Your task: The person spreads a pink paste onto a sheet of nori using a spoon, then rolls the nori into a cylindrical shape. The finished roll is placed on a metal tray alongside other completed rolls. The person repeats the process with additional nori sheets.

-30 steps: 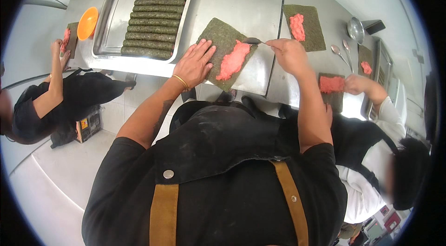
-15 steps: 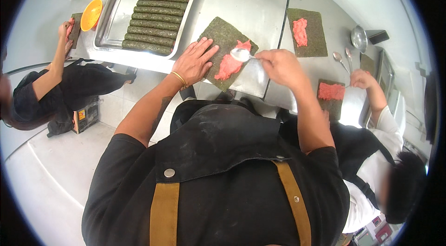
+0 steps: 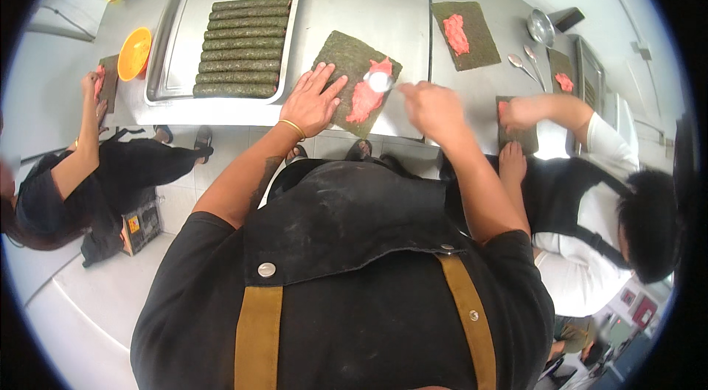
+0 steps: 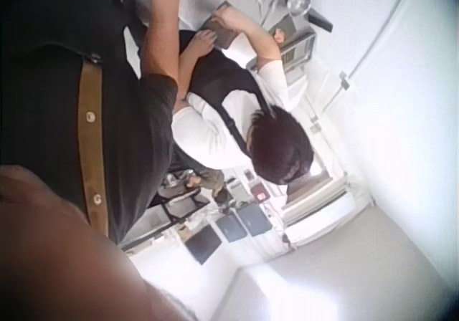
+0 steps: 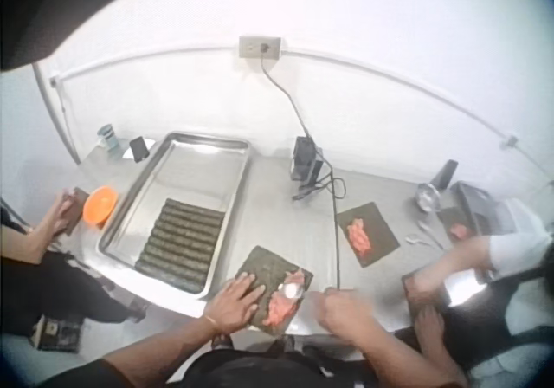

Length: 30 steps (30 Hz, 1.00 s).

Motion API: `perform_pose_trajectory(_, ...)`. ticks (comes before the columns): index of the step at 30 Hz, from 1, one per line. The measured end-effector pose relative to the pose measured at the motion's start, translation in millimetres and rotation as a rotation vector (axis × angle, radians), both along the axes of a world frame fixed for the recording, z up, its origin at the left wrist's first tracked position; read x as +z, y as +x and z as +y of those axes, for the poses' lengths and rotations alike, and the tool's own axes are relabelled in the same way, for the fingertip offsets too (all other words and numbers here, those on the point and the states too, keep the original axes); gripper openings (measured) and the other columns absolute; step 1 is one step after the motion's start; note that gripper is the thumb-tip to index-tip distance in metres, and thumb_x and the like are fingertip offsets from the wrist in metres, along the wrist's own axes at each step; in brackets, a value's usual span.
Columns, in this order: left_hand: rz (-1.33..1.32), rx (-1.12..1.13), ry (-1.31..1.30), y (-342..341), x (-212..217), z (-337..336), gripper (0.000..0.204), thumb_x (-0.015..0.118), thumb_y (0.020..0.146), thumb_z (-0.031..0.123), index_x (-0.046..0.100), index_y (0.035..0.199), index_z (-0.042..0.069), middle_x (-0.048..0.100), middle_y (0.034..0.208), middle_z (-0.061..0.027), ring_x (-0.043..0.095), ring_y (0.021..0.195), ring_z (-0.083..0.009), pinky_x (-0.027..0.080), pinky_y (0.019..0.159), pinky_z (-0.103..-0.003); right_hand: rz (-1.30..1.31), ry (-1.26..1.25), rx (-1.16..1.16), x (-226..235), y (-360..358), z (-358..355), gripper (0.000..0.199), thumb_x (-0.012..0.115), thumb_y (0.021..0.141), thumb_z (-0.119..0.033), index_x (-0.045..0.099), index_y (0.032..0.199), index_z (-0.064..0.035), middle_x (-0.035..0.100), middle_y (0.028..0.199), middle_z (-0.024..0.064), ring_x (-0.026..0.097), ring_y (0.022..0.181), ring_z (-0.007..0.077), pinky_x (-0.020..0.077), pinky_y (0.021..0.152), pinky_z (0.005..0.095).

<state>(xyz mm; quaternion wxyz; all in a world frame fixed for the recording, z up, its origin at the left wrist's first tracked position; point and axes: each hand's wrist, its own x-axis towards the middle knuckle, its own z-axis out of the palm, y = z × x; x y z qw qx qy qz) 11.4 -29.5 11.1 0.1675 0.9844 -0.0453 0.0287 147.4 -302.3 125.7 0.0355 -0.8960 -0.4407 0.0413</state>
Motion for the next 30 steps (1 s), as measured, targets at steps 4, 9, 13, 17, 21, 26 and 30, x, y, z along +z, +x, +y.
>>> perform_pose_trajectory(4, -0.028, -0.012, -0.024, 0, -5, 2, 0.053, 0.053, 0.111, 0.03, 0.05, 0.162, 0.017, 0.039, 0.171, -0.0188, 0.031, 0.163, -0.0376, 0.024, 0.134, -0.053, -0.049, -0.124, -0.054, 1, -7, 8, 0.026, 0.059, 0.099, -0.017, 0.077, 0.116, -0.0158, 0.074, 0.088, 0.0139, 0.077, 0.082, 0.0345, 0.0616, 0.073, 0.0499)
perform_pose_trajectory(9, -0.038, -0.013, -0.057, -1, -3, 2, 0.054, 0.055, 0.11, 0.028, 0.051, 0.162, 0.016, 0.039, 0.171, -0.0204, 0.032, 0.162, -0.0384, 0.026, 0.132, -0.053, -0.066, -0.015, -0.105, -7, -12, 6, 0.027, 0.059, 0.099, -0.017, 0.078, 0.117, -0.0165, 0.074, 0.089, 0.0146, 0.076, 0.083, 0.0359, 0.0615, 0.073, 0.05)
perform_pose_trajectory(13, 0.016, -0.017, -0.039, 0, 10, 2, 0.055, 0.059, 0.108, 0.029, 0.052, 0.161, 0.015, 0.04, 0.169, -0.0209, 0.034, 0.161, -0.0393, 0.029, 0.13, -0.053, -0.056, -0.019, -0.232, -10, -14, 4, 0.028, 0.057, 0.099, -0.016, 0.08, 0.115, -0.0168, 0.075, 0.091, 0.016, 0.076, 0.084, 0.0369, 0.0612, 0.074, 0.0506)
perform_pose_trajectory(17, 0.133, -0.074, -0.049, 5, 17, 9, 0.057, 0.061, 0.107, 0.031, 0.052, 0.16, 0.014, 0.041, 0.169, -0.0208, 0.035, 0.16, -0.0393, 0.03, 0.13, -0.055, 0.015, 0.103, -0.195, -8, -18, 15, 0.028, 0.057, 0.098, -0.016, 0.081, 0.112, -0.0161, 0.077, 0.096, 0.0176, 0.076, 0.088, 0.0363, 0.0613, 0.078, 0.0506)
perform_pose_trajectory(21, 0.003, -0.157, -0.067, 13, 8, 17, 0.059, 0.061, 0.107, 0.031, 0.05, 0.162, 0.013, 0.04, 0.17, -0.0185, 0.033, 0.162, -0.0386, 0.029, 0.13, -0.055, 0.102, -0.033, -0.047, 1, -32, 23, 0.028, 0.057, 0.097, -0.015, 0.081, 0.111, -0.0155, 0.077, 0.095, 0.0173, 0.076, 0.09, 0.0371, 0.0604, 0.082, 0.0516)
perform_pose_trajectory(26, 0.064, -0.168, -0.006, 11, -3, 18, 0.06, 0.054, 0.111, 0.035, 0.044, 0.167, 0.014, 0.035, 0.175, -0.0148, 0.027, 0.165, -0.0342, 0.022, 0.134, -0.052, 0.077, -0.227, -0.253, 26, -37, 12, 0.029, 0.057, 0.096, -0.014, 0.081, 0.112, -0.0164, 0.076, 0.089, 0.0173, 0.076, 0.092, 0.0387, 0.0596, 0.083, 0.0534)
perform_pose_trajectory(30, 0.084, -0.169, -0.018, 11, -1, 18, 0.06, 0.05, 0.113, 0.036, 0.042, 0.168, 0.014, 0.032, 0.177, -0.0142, 0.025, 0.166, -0.0331, 0.02, 0.135, -0.051, 0.155, -0.069, -0.278, 21, -33, 22, 0.03, 0.057, 0.095, -0.015, 0.081, 0.113, -0.015, 0.078, 0.094, 0.0206, 0.076, 0.094, 0.0398, 0.0594, 0.084, 0.0537)
